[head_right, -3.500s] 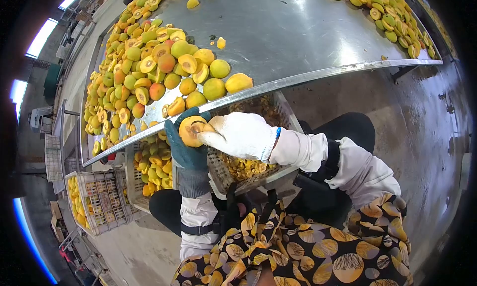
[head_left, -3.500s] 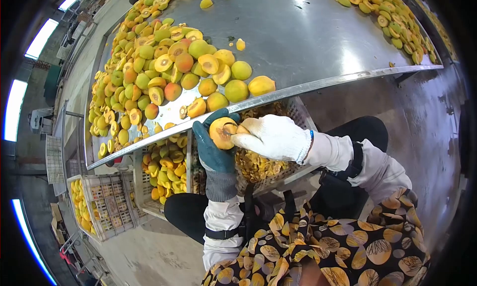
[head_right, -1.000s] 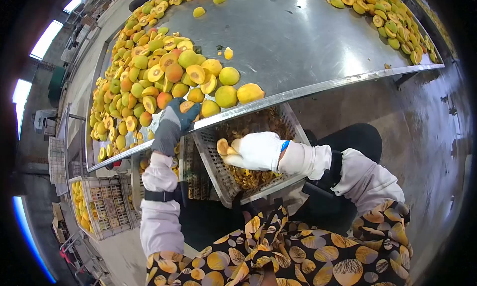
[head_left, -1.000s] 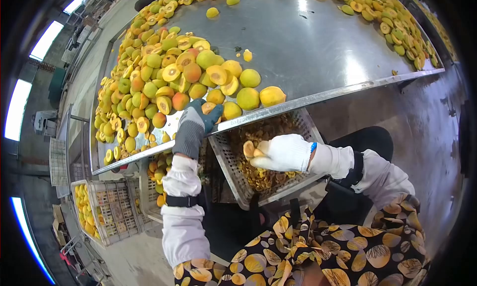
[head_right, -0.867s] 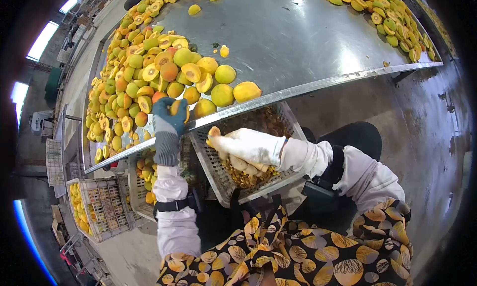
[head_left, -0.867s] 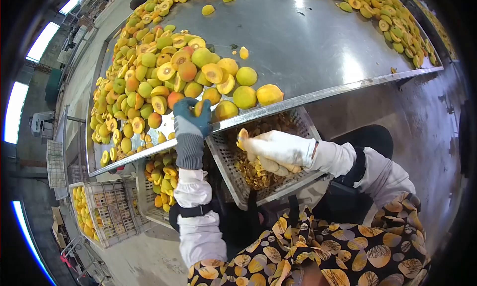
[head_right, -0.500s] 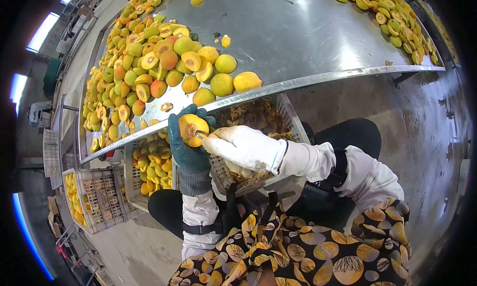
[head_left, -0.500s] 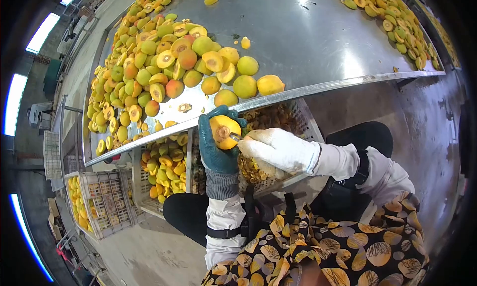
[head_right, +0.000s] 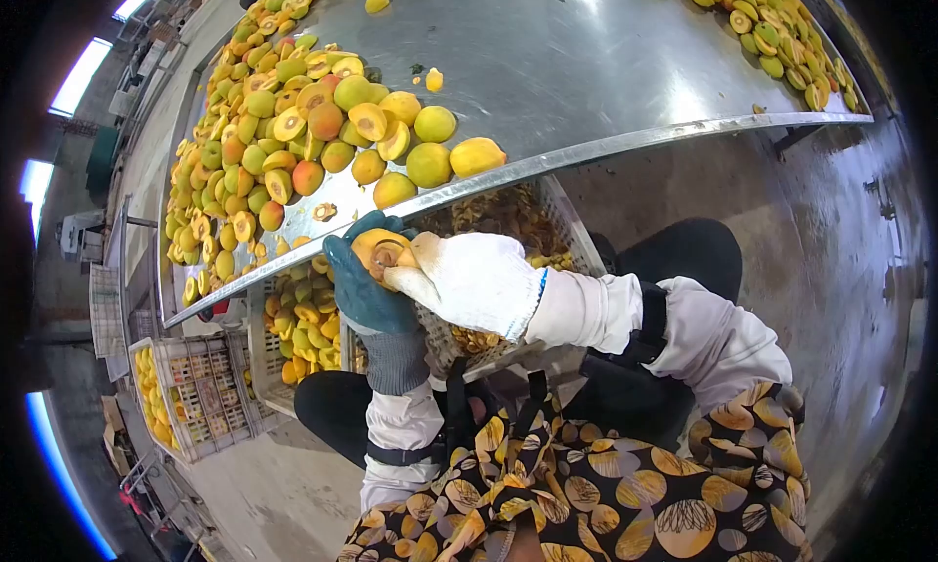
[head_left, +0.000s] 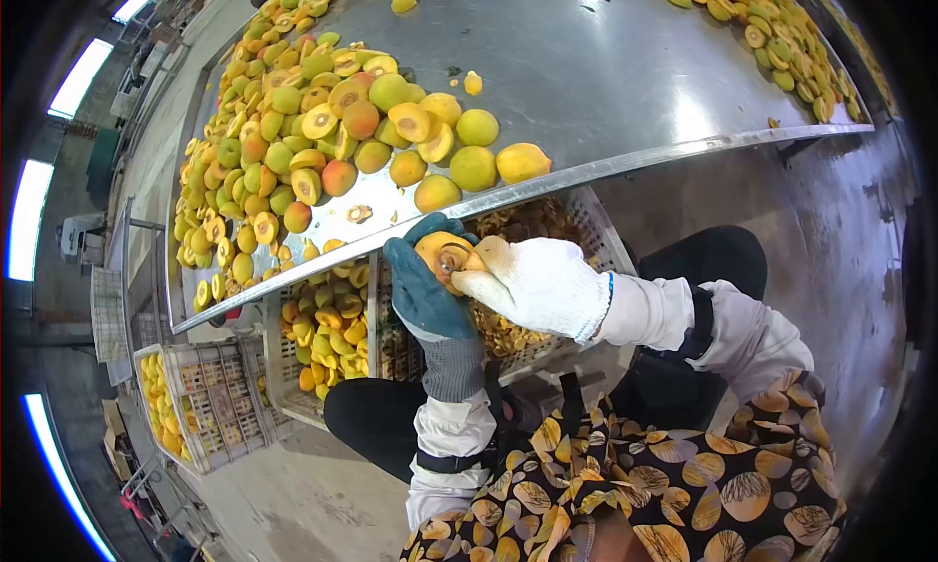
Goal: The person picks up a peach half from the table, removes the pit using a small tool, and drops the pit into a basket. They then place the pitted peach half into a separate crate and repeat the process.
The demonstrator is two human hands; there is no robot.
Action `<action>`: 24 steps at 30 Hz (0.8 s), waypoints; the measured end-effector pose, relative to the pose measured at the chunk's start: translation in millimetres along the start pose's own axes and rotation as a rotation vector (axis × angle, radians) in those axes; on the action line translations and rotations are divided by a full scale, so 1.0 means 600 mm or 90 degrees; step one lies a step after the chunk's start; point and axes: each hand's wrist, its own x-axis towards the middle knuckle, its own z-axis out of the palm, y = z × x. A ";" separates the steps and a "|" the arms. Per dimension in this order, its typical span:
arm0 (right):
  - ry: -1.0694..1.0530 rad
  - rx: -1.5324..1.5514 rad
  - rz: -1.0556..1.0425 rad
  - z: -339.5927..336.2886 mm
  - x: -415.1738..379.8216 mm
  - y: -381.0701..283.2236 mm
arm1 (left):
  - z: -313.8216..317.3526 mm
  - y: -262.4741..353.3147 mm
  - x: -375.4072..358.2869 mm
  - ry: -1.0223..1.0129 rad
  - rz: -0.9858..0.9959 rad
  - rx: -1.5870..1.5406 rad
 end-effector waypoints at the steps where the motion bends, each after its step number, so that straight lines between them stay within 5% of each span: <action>1: -0.003 -0.004 -0.002 0.003 0.001 0.003 | 0.006 0.012 -0.003 0.014 0.014 0.028; 4: -0.042 0.014 0.012 0.010 0.002 0.010 | 0.021 0.066 -0.001 0.053 -0.117 -0.161; 12: -0.299 0.327 0.130 -0.014 0.015 0.011 | 0.008 0.055 0.000 -0.022 -0.083 -0.049; 15: -0.290 0.447 0.185 -0.026 0.013 0.000 | 0.012 0.074 0.010 -0.055 -0.094 -0.081; 21: -0.477 1.016 0.491 -0.025 0.004 0.027 | -0.003 0.044 0.027 -0.183 -0.160 -0.224; 24: -0.459 0.950 0.455 -0.026 -0.002 0.030 | 0.003 0.053 0.027 -0.214 -0.149 -0.214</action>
